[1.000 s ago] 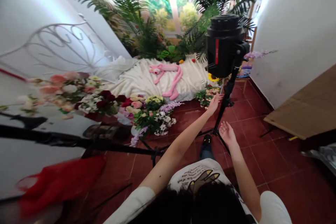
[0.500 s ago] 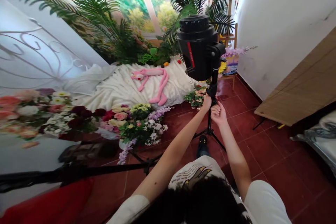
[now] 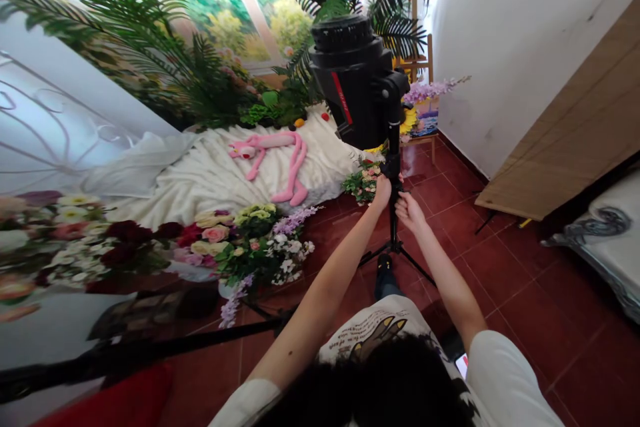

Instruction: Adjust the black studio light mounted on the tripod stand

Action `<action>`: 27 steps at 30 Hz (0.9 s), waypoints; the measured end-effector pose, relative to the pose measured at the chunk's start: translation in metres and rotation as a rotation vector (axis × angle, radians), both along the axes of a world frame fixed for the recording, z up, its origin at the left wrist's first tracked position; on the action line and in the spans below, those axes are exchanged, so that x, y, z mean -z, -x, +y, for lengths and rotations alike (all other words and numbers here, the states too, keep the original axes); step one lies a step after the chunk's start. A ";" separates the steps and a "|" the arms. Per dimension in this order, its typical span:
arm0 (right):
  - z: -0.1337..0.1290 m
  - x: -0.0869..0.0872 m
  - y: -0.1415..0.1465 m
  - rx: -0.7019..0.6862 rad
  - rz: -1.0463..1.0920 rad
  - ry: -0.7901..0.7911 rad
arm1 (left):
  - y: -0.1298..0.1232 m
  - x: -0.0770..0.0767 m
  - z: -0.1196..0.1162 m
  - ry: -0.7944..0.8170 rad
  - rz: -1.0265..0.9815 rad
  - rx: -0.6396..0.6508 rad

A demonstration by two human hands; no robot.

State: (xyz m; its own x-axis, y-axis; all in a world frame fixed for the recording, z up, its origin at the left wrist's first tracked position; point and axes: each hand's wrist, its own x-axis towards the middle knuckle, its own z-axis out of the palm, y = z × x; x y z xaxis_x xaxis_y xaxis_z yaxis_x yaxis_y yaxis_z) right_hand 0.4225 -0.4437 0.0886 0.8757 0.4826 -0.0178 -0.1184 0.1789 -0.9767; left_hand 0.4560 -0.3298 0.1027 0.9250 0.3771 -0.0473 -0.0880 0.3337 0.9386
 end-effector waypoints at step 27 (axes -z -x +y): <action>0.049 -0.029 -0.057 0.339 -0.423 0.703 | -0.011 0.019 0.007 0.357 -0.058 -0.060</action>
State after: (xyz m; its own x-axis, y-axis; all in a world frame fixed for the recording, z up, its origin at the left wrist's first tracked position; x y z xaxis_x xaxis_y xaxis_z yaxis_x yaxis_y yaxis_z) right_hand 0.4800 -0.3944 0.1173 0.9700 0.1953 0.1449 0.2276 -0.5186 -0.8242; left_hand 0.4665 -0.3228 0.0840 0.9066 0.4003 -0.1336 -0.1675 0.6320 0.7566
